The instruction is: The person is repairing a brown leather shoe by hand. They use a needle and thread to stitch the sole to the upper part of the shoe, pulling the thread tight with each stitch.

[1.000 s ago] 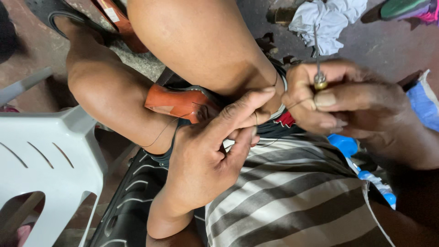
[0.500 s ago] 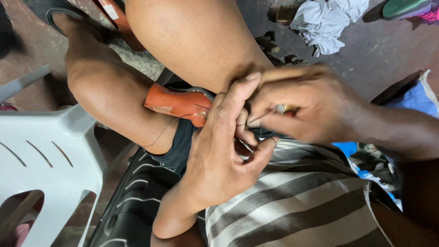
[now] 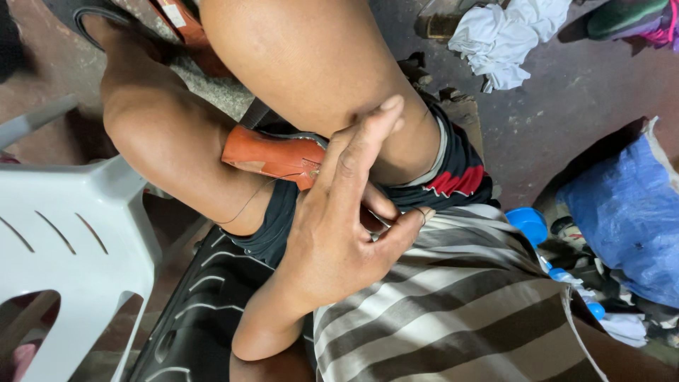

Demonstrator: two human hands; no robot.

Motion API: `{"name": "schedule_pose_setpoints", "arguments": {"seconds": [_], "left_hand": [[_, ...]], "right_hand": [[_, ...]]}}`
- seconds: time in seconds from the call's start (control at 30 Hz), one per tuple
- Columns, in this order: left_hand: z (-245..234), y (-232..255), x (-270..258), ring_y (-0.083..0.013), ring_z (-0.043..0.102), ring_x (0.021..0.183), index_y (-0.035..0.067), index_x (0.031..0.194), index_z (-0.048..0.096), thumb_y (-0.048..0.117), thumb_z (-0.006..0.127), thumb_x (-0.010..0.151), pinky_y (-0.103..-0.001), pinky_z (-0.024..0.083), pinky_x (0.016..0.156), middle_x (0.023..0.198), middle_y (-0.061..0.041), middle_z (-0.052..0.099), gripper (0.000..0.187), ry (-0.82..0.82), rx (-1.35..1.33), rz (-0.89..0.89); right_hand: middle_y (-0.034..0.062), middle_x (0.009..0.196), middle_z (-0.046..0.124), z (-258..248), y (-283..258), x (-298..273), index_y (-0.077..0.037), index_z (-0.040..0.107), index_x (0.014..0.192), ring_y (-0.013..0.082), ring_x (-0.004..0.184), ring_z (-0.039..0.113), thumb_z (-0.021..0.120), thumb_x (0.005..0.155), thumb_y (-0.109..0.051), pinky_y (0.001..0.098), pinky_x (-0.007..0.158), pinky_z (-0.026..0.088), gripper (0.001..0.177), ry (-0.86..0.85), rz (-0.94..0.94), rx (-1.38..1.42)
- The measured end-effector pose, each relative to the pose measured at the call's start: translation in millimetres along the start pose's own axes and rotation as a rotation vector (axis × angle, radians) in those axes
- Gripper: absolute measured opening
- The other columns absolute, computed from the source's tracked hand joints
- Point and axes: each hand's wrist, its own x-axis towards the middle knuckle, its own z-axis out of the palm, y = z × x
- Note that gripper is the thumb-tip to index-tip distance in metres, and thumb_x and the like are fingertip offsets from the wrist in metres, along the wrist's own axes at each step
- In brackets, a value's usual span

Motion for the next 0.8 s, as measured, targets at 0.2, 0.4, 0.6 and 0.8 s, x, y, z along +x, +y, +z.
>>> {"name": "schedule_pose_setpoints", "arguments": {"seconds": [0.2, 0.4, 0.6, 0.8], "left_hand": [[1.1, 2.6, 3.3, -0.0078, 0.072, 0.075, 0.012, 0.160, 0.032, 0.002, 0.085, 0.085, -0.021, 0.061, 0.070, 0.161, -0.016, 0.045, 0.092, 0.004, 0.038, 0.012], [-0.8, 4.4, 6.4, -0.0112, 0.071, 0.081, 0.011, 0.154, 0.031, 0.002, 0.083, 0.080, -0.022, 0.061, 0.068, 0.156, -0.019, 0.043, 0.091, 0.004, -0.013, 0.000], [-0.5, 5.9, 7.0, -0.0112, 0.071, 0.085, 0.012, 0.156, 0.032, 0.001, 0.084, 0.081, -0.021, 0.062, 0.070, 0.157, -0.018, 0.044, 0.091, 0.002, -0.019, -0.011], [-0.9, -10.7, -3.1, -0.0112, 0.072, 0.095, 0.011, 0.153, 0.039, -0.001, 0.081, 0.087, -0.020, 0.062, 0.074, 0.160, -0.017, 0.039, 0.080, -0.038, 0.005, 0.068]], "right_hand": [[0.0109, 0.096, 0.072, 15.2, -5.3, -21.2, -0.009, 0.054, 0.140, 0.0208, 0.083, 0.072, 0.056, 0.101, -0.012, 0.0358, 0.073, 0.059, 0.039, -0.033, 0.039, 0.218], [0.0076, 0.077, 0.069, 29.6, -41.1, -34.1, -0.004, 0.047, 0.142, 0.0192, 0.059, 0.066, 0.056, 0.098, -0.011, 0.0385, 0.063, 0.056, 0.045, -0.157, 0.094, 0.298], [0.0091, 0.077, 0.069, 31.4, -54.0, -30.7, -0.003, 0.045, 0.142, 0.0178, 0.056, 0.066, 0.057, 0.097, -0.016, 0.0385, 0.056, 0.057, 0.048, -0.115, -0.039, 0.297], [0.0121, 0.099, 0.070, 41.2, -57.9, -25.0, -0.003, 0.038, 0.147, 0.0112, 0.042, 0.063, 0.065, 0.090, -0.019, 0.0276, 0.039, 0.053, 0.065, -0.335, 0.072, 0.631]]}}
